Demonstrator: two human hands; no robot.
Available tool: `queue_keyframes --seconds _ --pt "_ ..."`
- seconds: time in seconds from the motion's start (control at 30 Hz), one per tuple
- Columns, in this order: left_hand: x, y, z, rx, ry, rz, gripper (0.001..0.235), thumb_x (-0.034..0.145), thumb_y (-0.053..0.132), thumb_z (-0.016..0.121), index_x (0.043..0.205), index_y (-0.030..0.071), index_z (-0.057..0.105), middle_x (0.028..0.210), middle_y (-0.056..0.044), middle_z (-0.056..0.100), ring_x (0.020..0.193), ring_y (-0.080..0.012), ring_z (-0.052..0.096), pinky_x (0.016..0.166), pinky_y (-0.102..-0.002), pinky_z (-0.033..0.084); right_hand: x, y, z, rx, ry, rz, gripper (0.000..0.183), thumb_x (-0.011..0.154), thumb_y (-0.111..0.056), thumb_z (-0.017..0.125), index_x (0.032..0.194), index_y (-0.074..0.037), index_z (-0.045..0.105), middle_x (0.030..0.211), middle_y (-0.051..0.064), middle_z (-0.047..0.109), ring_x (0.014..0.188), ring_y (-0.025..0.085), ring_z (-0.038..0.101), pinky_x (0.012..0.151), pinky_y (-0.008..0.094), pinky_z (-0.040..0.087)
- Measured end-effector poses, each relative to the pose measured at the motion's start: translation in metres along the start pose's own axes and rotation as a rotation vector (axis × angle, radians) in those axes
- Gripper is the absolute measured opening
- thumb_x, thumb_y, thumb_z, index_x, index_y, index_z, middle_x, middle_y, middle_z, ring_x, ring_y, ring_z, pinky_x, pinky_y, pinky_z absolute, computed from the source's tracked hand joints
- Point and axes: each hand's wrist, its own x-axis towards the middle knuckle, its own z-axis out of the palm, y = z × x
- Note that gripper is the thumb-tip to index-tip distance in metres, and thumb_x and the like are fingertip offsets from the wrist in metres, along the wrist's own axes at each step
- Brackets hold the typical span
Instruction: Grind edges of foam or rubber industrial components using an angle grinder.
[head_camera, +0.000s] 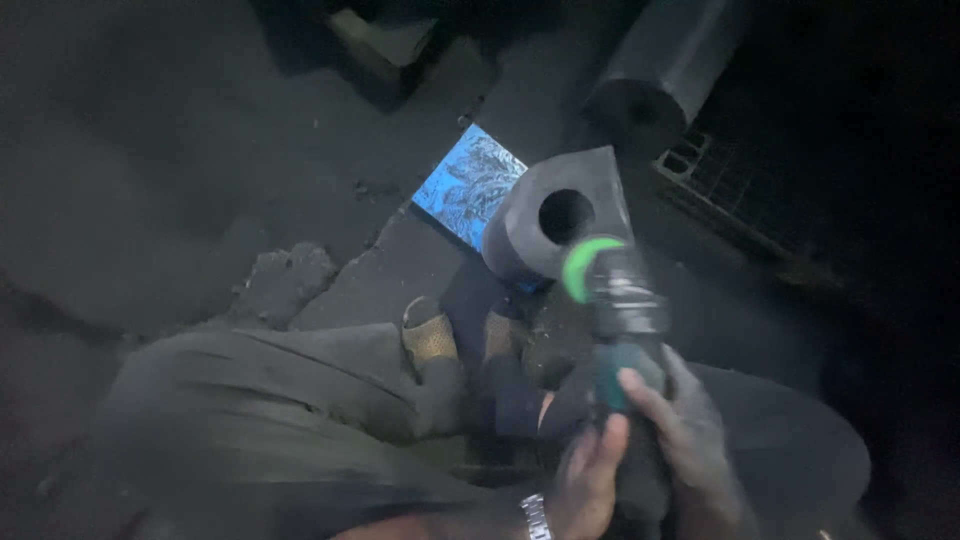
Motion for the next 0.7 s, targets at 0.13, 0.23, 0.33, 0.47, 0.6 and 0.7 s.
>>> queue_keyframes --seconds 0.13,0.23,0.33,0.47,0.6,0.7 --pt "-0.004 0.016 0.001 0.081 -0.178 -0.068 0.074 0.099 0.060 0.037 0.149 0.007 0.048 0.142 -0.015 0.059 0.132 -0.0258 0.055 0.113 -0.037 0.037 -0.011 -0.005 0.007 0.255 0.104 0.136 0.064 0.080 -0.042 0.073 0.128 -0.002 0.063 0.101 0.021 0.071 0.088 0.031 0.069 0.077 0.046 0.056" --pt "0.000 0.010 -0.001 -0.030 -0.115 0.157 0.075 0.100 0.060 0.041 0.151 0.005 0.045 0.147 -0.015 0.057 0.135 -0.0246 0.053 0.116 -0.038 0.039 0.011 -0.007 0.013 0.014 -0.026 -0.012 0.064 0.080 -0.046 0.071 0.127 -0.004 0.064 0.103 0.015 0.073 0.092 0.026 0.071 0.082 0.039 0.056" --pt "0.008 0.013 -0.013 -0.180 -0.022 0.237 0.076 0.100 0.060 0.040 0.148 0.002 0.047 0.144 -0.016 0.058 0.132 -0.0244 0.055 0.113 -0.039 0.042 0.024 -0.038 0.035 -0.144 -0.134 -0.111 0.070 0.076 -0.050 0.072 0.132 -0.009 0.061 0.108 0.009 0.074 0.099 0.022 0.071 0.087 0.036 0.053" --pt "0.023 0.022 -0.017 -0.204 0.020 0.162 0.079 0.099 0.065 0.036 0.144 0.002 0.054 0.138 -0.017 0.064 0.127 -0.0263 0.060 0.109 -0.039 0.046 0.027 -0.056 0.038 -0.037 -0.164 -0.064 0.069 0.077 -0.051 0.072 0.128 -0.006 0.063 0.106 0.013 0.072 0.097 0.025 0.069 0.083 0.039 0.055" --pt "0.010 0.036 -0.010 0.098 -0.037 0.100 0.083 0.097 0.069 0.036 0.143 0.003 0.055 0.137 -0.018 0.065 0.128 -0.0267 0.060 0.112 -0.036 0.038 0.014 -0.011 0.016 0.019 0.109 0.113 0.066 0.081 -0.051 0.066 0.130 -0.006 0.063 0.103 0.017 0.071 0.092 0.030 0.068 0.081 0.045 0.056" --pt "-0.007 0.052 -0.008 0.116 -0.154 -0.029 0.080 0.098 0.066 0.041 0.150 0.005 0.047 0.145 -0.012 0.056 0.137 -0.0220 0.051 0.116 -0.036 0.036 -0.005 -0.024 0.017 0.232 0.073 0.159 0.070 0.074 -0.049 0.072 0.126 -0.003 0.062 0.098 0.022 0.071 0.088 0.035 0.070 0.078 0.051 0.057"
